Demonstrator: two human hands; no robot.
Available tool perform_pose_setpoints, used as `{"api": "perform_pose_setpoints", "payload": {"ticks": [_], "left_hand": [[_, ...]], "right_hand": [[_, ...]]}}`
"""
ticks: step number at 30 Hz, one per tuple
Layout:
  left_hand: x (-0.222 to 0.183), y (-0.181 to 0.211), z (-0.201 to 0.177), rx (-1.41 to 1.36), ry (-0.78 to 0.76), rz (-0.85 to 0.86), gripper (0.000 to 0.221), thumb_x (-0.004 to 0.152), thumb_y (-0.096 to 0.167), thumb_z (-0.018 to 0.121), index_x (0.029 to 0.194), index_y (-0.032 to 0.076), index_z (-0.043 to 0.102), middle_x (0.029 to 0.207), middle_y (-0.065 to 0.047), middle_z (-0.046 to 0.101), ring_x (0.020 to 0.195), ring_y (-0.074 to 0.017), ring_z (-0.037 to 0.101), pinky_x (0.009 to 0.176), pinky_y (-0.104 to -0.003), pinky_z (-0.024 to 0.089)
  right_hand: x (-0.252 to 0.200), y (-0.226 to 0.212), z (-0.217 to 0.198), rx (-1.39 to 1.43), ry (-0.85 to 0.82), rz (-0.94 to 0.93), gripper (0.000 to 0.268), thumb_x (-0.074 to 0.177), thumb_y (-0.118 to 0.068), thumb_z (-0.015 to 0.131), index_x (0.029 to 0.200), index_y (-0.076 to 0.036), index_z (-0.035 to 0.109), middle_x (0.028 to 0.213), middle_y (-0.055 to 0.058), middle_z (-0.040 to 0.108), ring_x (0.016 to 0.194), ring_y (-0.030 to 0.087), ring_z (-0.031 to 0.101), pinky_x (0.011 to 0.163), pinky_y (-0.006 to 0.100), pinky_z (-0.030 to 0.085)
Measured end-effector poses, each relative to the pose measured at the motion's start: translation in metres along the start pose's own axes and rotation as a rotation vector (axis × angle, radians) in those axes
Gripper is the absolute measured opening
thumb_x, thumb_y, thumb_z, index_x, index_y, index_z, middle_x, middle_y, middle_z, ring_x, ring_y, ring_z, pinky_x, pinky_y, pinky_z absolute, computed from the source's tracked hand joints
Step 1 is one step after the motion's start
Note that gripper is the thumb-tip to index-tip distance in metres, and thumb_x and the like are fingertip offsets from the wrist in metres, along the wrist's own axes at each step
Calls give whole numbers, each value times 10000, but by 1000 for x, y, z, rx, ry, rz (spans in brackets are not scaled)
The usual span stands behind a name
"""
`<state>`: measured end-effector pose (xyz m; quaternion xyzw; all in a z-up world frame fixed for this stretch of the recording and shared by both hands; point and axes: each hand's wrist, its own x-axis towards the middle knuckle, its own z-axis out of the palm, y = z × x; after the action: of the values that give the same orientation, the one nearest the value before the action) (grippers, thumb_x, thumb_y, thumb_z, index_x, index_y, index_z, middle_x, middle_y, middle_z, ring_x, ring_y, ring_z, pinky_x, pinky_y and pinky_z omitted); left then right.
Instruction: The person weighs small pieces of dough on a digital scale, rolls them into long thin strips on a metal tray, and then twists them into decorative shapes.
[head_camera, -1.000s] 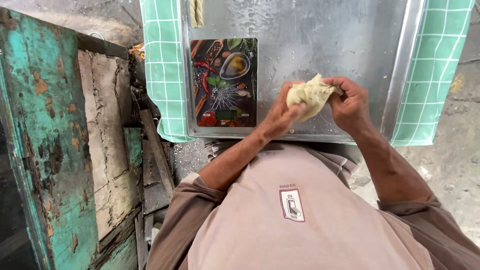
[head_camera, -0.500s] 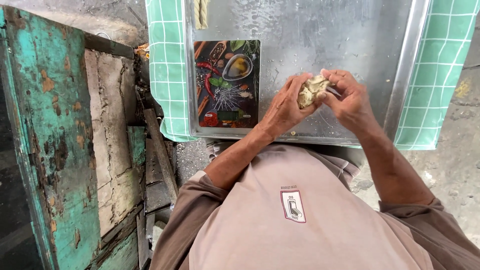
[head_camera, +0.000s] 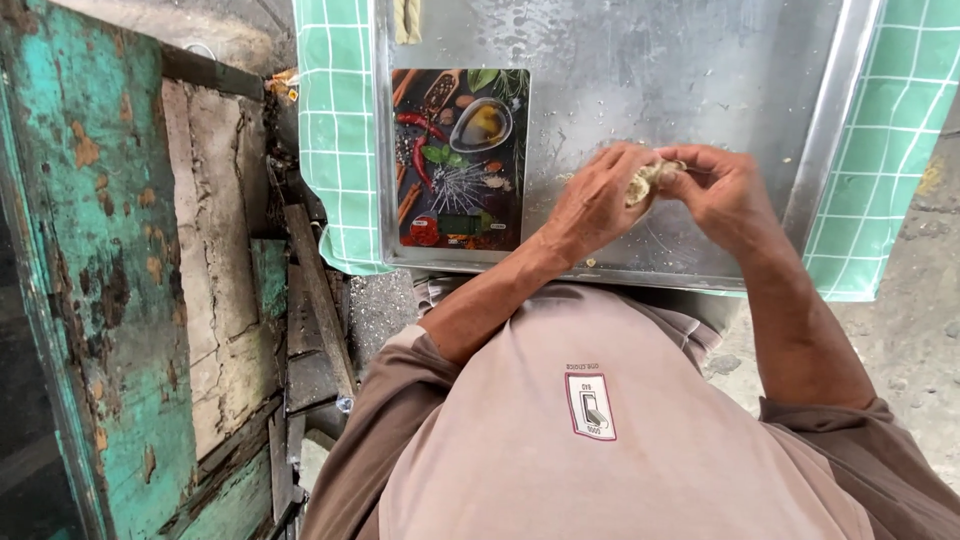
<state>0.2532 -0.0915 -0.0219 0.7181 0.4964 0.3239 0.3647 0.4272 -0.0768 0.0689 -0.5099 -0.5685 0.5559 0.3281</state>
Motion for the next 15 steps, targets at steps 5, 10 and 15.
{"api": "perform_pose_setpoints", "payload": {"ticks": [5,10,15], "left_hand": [[10,23,-13,110,71,9,236,926,272,686,1117,184,577,1006,-88,629,983,-365,714,837,-496,619],[28,41,-26,357,-37,-108,178,955,342,562,1079,216,539,927,-33,682,832,-269,719,818,-463,435],[39,37,-30,419,-78,-118,311,899,366,652,1145,180,611,1169,-96,594,1072,-277,566,927,-480,420]], "right_hand": [[3,8,-7,-157,31,-4,200,1031,-7,803,1192,72,713,934,160,697,892,159,691,777,333,596],[-2,-5,-3,-558,146,-245,174,1043,41,657,1167,86,772,1109,221,767,966,281,734,846,346,594],[-10,-13,-29,-334,223,-286,170,1169,141,615,1326,116,672,1101,249,699,910,310,712,822,390,626]]}}
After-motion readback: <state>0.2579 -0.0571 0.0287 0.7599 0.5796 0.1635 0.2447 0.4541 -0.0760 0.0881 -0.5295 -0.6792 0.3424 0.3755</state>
